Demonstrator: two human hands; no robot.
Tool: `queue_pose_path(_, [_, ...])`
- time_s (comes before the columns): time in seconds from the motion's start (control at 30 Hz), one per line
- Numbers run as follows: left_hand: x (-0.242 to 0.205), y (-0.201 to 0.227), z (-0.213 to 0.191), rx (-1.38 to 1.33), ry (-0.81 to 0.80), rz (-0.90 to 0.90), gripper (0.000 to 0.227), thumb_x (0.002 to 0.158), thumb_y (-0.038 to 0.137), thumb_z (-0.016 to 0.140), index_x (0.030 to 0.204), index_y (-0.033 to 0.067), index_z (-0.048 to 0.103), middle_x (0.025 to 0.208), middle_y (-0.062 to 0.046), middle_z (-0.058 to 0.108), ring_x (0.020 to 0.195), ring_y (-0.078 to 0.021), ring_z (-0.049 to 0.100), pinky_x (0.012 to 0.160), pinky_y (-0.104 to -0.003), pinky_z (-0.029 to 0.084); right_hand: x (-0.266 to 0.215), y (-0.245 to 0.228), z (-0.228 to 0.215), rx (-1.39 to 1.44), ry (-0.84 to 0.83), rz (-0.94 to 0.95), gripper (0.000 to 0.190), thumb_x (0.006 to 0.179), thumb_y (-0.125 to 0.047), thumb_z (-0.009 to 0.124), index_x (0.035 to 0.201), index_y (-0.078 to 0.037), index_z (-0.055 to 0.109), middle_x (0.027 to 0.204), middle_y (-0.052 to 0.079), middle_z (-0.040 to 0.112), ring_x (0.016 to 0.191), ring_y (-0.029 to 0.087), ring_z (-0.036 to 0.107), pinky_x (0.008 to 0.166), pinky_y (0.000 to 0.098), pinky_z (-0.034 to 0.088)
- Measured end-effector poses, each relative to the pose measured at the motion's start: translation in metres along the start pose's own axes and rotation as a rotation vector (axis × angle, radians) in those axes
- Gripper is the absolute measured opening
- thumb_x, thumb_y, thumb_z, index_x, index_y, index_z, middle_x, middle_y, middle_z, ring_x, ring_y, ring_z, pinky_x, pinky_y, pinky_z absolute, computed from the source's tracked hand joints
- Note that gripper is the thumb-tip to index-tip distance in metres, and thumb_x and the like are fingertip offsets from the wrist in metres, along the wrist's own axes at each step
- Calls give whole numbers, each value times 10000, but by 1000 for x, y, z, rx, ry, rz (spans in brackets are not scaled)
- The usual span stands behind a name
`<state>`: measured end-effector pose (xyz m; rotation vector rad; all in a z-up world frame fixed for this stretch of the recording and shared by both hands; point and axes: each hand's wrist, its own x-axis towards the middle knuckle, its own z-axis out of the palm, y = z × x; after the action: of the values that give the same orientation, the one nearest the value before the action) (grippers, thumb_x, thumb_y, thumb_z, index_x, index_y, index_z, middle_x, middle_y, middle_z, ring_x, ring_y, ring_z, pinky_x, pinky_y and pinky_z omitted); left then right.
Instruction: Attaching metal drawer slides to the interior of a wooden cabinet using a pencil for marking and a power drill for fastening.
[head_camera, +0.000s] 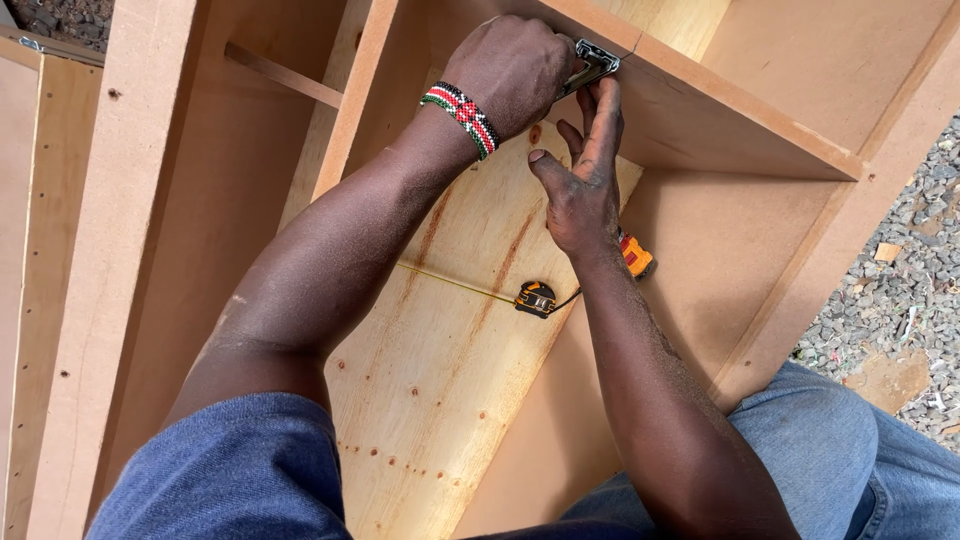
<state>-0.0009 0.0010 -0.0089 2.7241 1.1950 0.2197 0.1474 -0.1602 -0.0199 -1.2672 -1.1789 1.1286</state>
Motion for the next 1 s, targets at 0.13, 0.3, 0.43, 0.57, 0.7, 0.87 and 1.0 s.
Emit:
queue_pose_path(0.13, [2,-3,6,-19,3,6,171,932,110,756,781,190,768,618,-67,711,513,-401,678,424,-537,504,0,-4,0,22,-10,-4,1049,1065,-19,718,1923,-174,134,1970,192,260,1887,383,325,1503,593,472])
queue_pose_path(0.3, [3,-2,5,-13,-17,15,129,916,98,776,822,182,804,684,-70,776,581,-425,751,463,-564,558,3,0,1,71,6,1,1022,1051,20,702,1910,-169,182,1944,184,322,1866,374,355,1489,573,460])
queue_pose_path(0.43, [4,-2,4,-10,-2,18,129,920,123,768,832,195,829,687,-62,788,605,-430,763,489,-581,563,2,-4,3,90,15,14,1017,1054,24,702,1908,-166,182,1949,192,315,1870,371,345,1503,567,440])
queue_pose_path(0.57, [4,0,1,-31,-35,-15,130,937,113,755,837,167,819,726,-80,798,638,-453,776,483,-595,579,2,-4,2,87,12,6,1030,1038,27,702,1909,-169,188,1948,197,316,1871,382,352,1496,572,448])
queue_pose_path(0.7, [4,-3,8,-15,5,7,160,946,97,724,811,153,790,743,-105,813,623,-457,769,488,-595,577,2,-8,3,96,11,0,1034,1018,4,691,1910,-180,202,1951,183,339,1870,380,362,1497,587,434])
queue_pose_path(0.87, [3,-2,5,-38,5,-15,156,908,90,742,801,180,810,687,-101,773,593,-438,740,473,-581,561,2,-3,2,75,8,-9,1049,1029,10,713,1914,-187,184,1925,175,325,1871,375,359,1498,583,457])
queue_pose_path(1.0, [4,-1,2,-72,-6,-42,218,973,145,723,781,193,814,656,-99,748,574,-427,719,458,-569,534,1,0,0,43,0,-14,1049,1042,20,699,1918,-177,157,1945,183,294,1881,383,350,1497,585,469])
